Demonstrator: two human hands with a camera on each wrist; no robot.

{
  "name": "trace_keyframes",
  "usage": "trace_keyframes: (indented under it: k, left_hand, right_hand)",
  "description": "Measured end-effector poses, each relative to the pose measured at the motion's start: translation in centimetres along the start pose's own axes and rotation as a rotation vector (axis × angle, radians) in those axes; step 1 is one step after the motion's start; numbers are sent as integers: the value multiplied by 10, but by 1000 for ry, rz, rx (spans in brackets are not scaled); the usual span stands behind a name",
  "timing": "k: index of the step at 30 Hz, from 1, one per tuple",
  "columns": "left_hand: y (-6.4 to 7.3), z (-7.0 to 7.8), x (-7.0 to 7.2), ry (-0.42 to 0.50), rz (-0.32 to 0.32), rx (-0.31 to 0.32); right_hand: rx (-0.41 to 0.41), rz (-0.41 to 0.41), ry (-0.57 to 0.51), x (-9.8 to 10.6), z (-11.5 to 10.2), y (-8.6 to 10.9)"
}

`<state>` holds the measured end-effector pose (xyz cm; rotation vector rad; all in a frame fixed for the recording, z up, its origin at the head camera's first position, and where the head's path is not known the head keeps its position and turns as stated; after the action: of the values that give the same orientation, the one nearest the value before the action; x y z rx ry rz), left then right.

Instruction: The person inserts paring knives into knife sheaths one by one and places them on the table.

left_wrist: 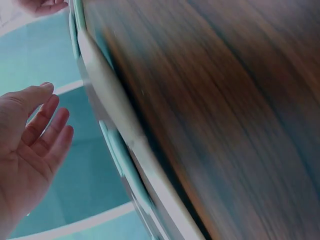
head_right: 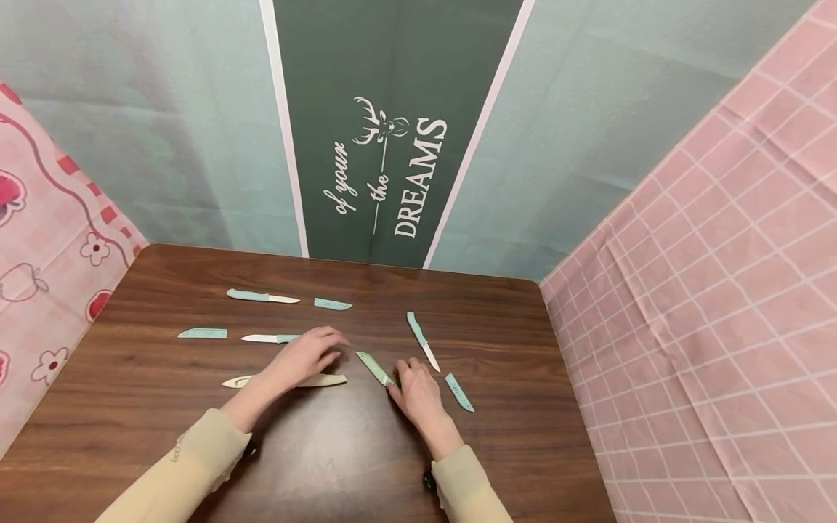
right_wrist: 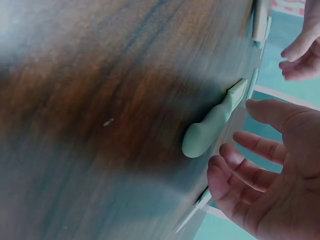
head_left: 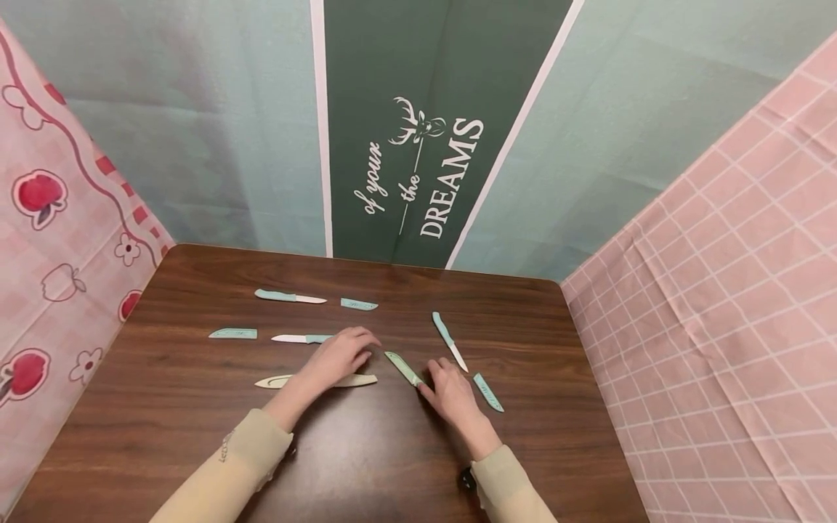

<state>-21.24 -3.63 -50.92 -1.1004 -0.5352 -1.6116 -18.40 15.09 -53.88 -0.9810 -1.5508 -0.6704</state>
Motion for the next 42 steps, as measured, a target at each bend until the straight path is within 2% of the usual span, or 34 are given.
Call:
trace_keyframes:
  k: [4,7,11,16,24,28,34,42]
  left_hand:
    - [6,-16,11,2,26,25]
    - [12,-29,22,-5,69,34]
    - [20,-46,34,-19,104,66]
    - [27,-72,46,-33,93,147]
    - [40,-124,74,-25,91,306]
    - [49,-142,85,-53,77,335]
    - [60,-161,92,-104,67,359]
    - [69,-181,89,-124,14,423]
  right_hand:
    - [26,47,-4,5,-4,-5]
    - [59,81,-4,9,-8,-10]
    - [81,90,2,11,-11,-18]
    - [111,70,12,13,-23,-30]
    - [230,16,41,8,-56,-53]
    - [251,-1,33,2,-65,-64]
    - [262,2,15,-5,-70,-77]
    - [279,-52,30,-13,-87,-98]
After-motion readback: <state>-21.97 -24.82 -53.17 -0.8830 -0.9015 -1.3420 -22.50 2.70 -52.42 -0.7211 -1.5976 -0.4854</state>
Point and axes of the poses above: each hand's wrist, its own y-axis away from the middle knuckle, its own x-axis out of the back of the hand, z = x × y, the point moved 9 cm from there along -y, towards the middle knuckle, and after that the axes turned 13 degrees about x, right-handed, at the moved point
